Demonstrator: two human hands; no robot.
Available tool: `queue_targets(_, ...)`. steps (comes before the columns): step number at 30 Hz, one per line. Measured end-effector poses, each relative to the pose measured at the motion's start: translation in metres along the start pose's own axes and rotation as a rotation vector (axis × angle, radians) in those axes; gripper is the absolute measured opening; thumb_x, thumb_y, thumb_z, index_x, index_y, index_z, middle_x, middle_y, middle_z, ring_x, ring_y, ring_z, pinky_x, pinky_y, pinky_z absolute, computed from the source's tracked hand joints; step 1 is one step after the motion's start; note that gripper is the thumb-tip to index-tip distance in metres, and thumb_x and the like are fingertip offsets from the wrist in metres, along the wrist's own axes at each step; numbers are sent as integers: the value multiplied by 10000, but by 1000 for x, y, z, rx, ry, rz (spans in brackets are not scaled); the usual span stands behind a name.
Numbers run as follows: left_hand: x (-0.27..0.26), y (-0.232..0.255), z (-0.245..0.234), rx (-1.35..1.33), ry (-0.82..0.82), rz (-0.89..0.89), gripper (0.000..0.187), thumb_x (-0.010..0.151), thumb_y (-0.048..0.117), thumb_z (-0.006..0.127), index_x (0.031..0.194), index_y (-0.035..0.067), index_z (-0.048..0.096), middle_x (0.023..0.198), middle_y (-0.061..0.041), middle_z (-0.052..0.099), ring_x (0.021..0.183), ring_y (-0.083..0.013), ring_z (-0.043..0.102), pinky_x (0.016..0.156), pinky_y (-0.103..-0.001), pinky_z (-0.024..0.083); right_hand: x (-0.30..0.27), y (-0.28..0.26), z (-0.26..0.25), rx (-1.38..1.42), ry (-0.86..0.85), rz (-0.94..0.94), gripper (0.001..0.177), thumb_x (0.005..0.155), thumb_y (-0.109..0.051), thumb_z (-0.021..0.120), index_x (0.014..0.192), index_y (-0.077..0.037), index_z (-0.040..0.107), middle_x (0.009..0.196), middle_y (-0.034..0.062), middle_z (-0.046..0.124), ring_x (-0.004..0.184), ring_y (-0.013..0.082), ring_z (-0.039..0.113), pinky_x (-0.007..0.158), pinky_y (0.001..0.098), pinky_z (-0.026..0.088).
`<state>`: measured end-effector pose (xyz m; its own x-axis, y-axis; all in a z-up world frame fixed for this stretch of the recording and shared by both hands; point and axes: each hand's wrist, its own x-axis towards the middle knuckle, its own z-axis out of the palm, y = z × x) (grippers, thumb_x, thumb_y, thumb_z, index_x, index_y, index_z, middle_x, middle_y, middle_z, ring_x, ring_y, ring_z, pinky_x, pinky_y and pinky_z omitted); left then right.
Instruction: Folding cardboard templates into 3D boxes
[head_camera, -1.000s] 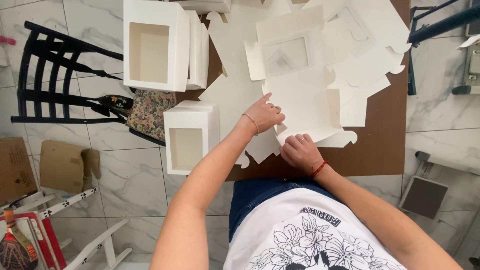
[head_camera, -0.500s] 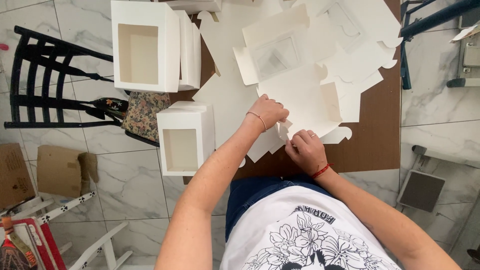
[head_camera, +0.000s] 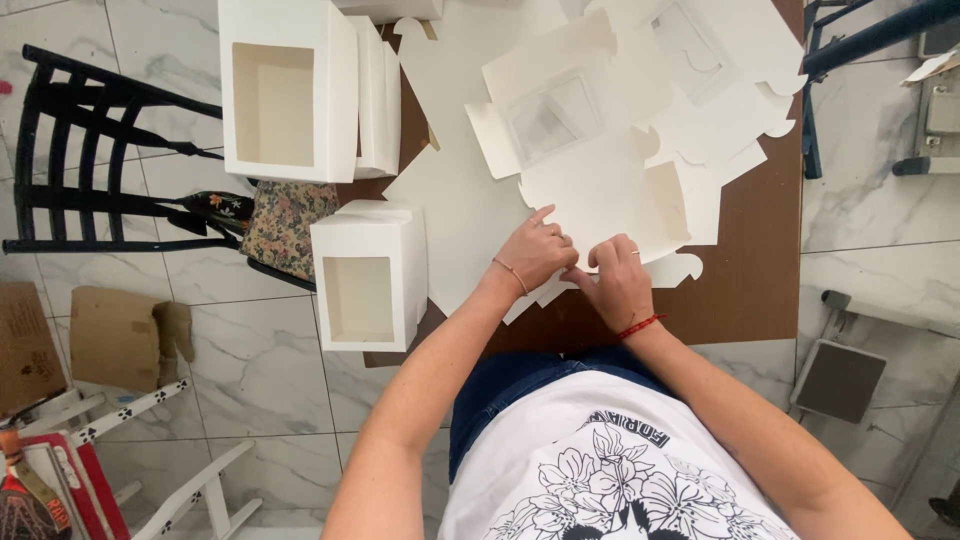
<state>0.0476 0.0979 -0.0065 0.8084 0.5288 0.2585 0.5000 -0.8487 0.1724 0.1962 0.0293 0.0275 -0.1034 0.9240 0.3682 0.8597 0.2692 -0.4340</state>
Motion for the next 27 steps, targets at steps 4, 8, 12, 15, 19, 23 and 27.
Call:
queue_targets(4, -28, 8, 17, -97, 29, -90, 72, 717, 273, 583, 652, 274, 552, 706, 147, 608, 825, -32, 535, 1060, -389, 243, -6, -9, 4, -59, -79, -90, 335, 707, -299, 677, 712, -130, 387, 698, 34, 359, 627, 216, 471, 569, 264, 421)
queue_targets(8, -28, 18, -30, -155, 9, -216, 53, 737, 301, 573, 701, 266, 557, 872, 146, 611, 1074, -52, 469, 1053, -527, 116, 2, -17, -2, -29, -174, -146, 307, 715, -286, 650, 719, -127, 388, 694, 42, 374, 615, 228, 494, 545, 276, 428)
queue_targets(12, -32, 29, -66, -412, -94, -713, 207, 715, 157, 627, 866, 291, 584, 1300, 65, 377, 1267, -235, 257, 954, -677, 92, 21, -1, -17, 230, -367, 82, 252, 746, -317, 624, 740, -120, 466, 701, 48, 428, 620, 267, 523, 581, 344, 434)
queue_targets(15, -37, 34, -70, -610, 20, -1077, 223, 780, 182, 560, 1000, 204, 531, 1176, -26, 408, 1125, -271, 387, 902, -549, 273, 27, 21, -23, 314, -339, 356, 178, 857, -271, 588, 764, -126, 545, 705, 40, 477, 633, 215, 537, 592, 292, 436)
queue_targets(19, -28, 35, -60, -913, -373, -1466, 633, 698, 735, 435, 1041, 207, 494, 954, -1, 601, 923, -212, 587, 753, -398, 480, 42, 21, -20, 352, -604, 435, 123, 764, -150, 625, 886, -135, 625, 756, 79, 588, 657, 229, 609, 601, 334, 476)
queue_targets(23, -48, 33, 1, -648, -582, -1307, 449, 703, 663, 418, 928, 315, 592, 867, 28, 635, 885, -233, 606, 719, -409, 487, 23, 7, 19, 534, -668, 375, 262, 716, -39, 610, 972, -91, 616, 893, 150, 606, 757, 300, 621, 642, 359, 497)
queue_targets(27, -50, 29, -15, -676, -490, -1258, 316, 735, 509, 457, 737, 231, 608, 743, 27, 635, 824, -263, 604, 693, -398, 485, 14, -5, 30, 531, -776, 255, 206, 721, -72, 609, 923, -111, 606, 956, 69, 605, 776, 272, 623, 656, 371, 501)
